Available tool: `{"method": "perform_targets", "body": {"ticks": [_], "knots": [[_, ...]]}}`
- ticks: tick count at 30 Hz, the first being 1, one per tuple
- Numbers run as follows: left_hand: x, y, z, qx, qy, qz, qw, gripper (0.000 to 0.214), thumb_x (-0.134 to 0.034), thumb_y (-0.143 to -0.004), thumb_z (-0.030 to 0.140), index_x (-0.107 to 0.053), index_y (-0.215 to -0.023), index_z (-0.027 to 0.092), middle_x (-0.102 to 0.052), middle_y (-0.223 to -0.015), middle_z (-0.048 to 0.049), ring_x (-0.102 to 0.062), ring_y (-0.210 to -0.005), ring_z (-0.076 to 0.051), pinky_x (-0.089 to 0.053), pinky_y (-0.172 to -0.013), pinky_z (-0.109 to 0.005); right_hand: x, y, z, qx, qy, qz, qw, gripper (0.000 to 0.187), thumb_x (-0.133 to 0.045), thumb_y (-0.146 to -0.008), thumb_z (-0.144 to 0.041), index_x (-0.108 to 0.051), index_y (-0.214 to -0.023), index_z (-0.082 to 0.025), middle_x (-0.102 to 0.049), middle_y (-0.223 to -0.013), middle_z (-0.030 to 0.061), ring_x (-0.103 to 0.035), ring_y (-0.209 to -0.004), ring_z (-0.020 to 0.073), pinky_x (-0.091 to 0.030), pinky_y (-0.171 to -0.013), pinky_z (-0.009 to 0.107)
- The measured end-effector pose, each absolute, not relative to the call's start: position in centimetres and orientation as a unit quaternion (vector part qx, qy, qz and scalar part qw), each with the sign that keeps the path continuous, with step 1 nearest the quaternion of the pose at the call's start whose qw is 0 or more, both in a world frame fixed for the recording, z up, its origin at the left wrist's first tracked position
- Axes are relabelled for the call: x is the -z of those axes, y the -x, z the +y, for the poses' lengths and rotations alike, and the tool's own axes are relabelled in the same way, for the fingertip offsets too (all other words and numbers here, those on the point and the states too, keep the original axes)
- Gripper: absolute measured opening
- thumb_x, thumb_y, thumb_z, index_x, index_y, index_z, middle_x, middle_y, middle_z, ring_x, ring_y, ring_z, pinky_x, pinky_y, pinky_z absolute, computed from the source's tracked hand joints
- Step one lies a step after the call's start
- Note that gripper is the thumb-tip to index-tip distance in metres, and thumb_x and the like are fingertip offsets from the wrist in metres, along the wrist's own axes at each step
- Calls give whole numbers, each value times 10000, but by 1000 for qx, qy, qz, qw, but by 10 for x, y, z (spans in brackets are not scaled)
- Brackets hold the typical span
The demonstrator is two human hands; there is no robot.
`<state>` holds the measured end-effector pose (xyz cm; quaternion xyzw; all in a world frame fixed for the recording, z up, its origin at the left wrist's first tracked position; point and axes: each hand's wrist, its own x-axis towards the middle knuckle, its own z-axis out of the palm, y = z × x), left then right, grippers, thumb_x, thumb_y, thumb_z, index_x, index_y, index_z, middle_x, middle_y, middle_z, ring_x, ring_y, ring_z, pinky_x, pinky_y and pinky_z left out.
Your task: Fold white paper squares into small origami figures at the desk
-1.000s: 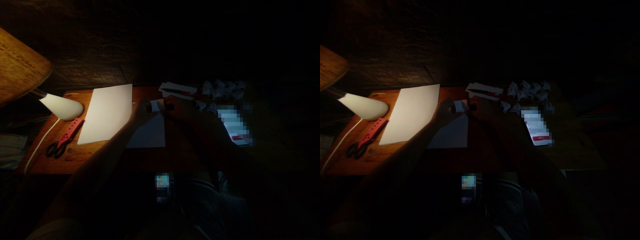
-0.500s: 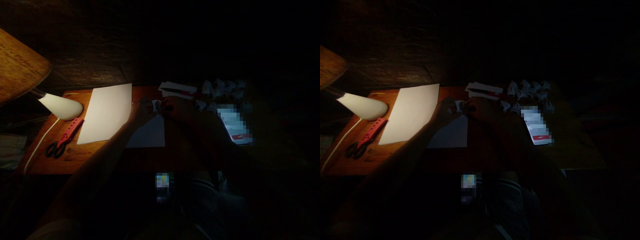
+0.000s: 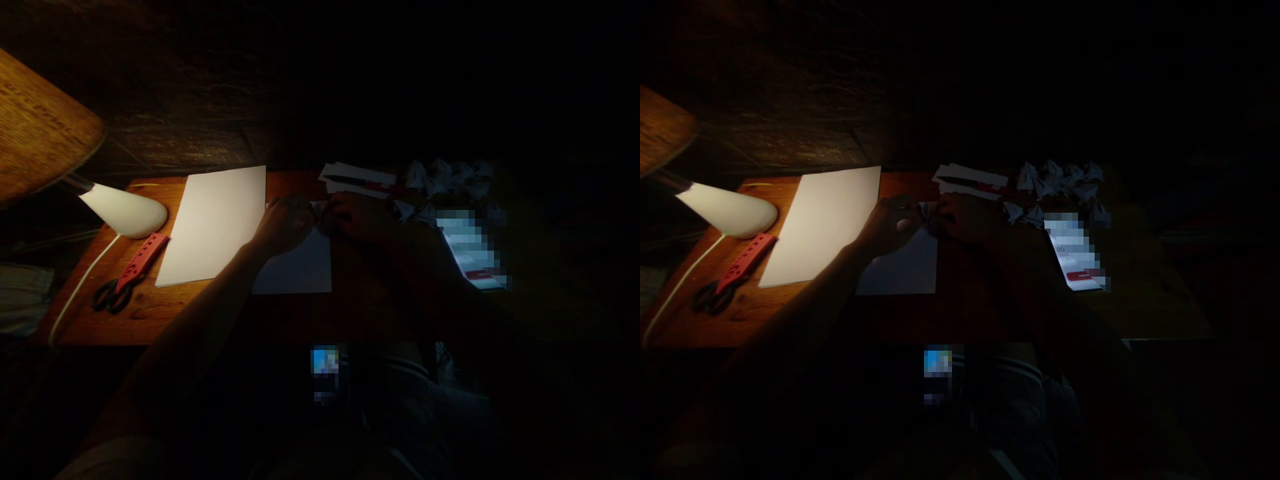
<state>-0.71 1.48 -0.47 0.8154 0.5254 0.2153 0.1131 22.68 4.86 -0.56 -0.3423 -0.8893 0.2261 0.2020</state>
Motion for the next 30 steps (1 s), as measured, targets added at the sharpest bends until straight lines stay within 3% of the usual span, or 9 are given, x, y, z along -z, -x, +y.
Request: {"method": "perform_targets", "body": {"ticks": [7, 14, 20, 30], "knots": [[8, 9, 18, -207, -813, 532, 116, 39, -749, -869, 256, -781, -886, 243, -744, -1114, -55, -675, -1036, -256, -465, -983, -400, 12, -228, 53, -234, 327, -890, 214, 175, -716, -901, -233, -834, -1029, -215, -724, -1255, 102, -664, -1123, 284, -474, -1019, 436], [15, 14, 25, -235, -828, 500, 97, 63, -746, -825, 233, -735, -765, 216, -758, -969, -38, -680, -922, -227, -485, -876, -368, 15, -228, 55, -255, 316, -878, 254, 107, -758, -863, -208, -834, -936, -224, -746, -1163, 78, -674, -1066, 258, -490, -972, 402], [20, 22, 34, -242, -865, 424, 116, 173, -712, -913, 263, -772, -755, 225, -752, -853, -29, -676, -845, -195, -480, -799, -331, 26, -228, 65, -259, 290, -887, 250, 272, -652, -873, -102, -861, -996, -226, -777, -1155, 68, -690, -1068, 247, -485, -984, 399], [18, 24, 33, -247, -865, 417, 132, 72, -773, -909, 268, -830, -867, 258, -808, -1111, -11, -700, -1087, -215, -525, -964, -352, 21, -228, 65, -254, 281, -892, 248, 227, -672, -852, -106, -838, -969, -206, -783, -1159, 80, -702, -1106, 260, -491, -1000, 401]]}}
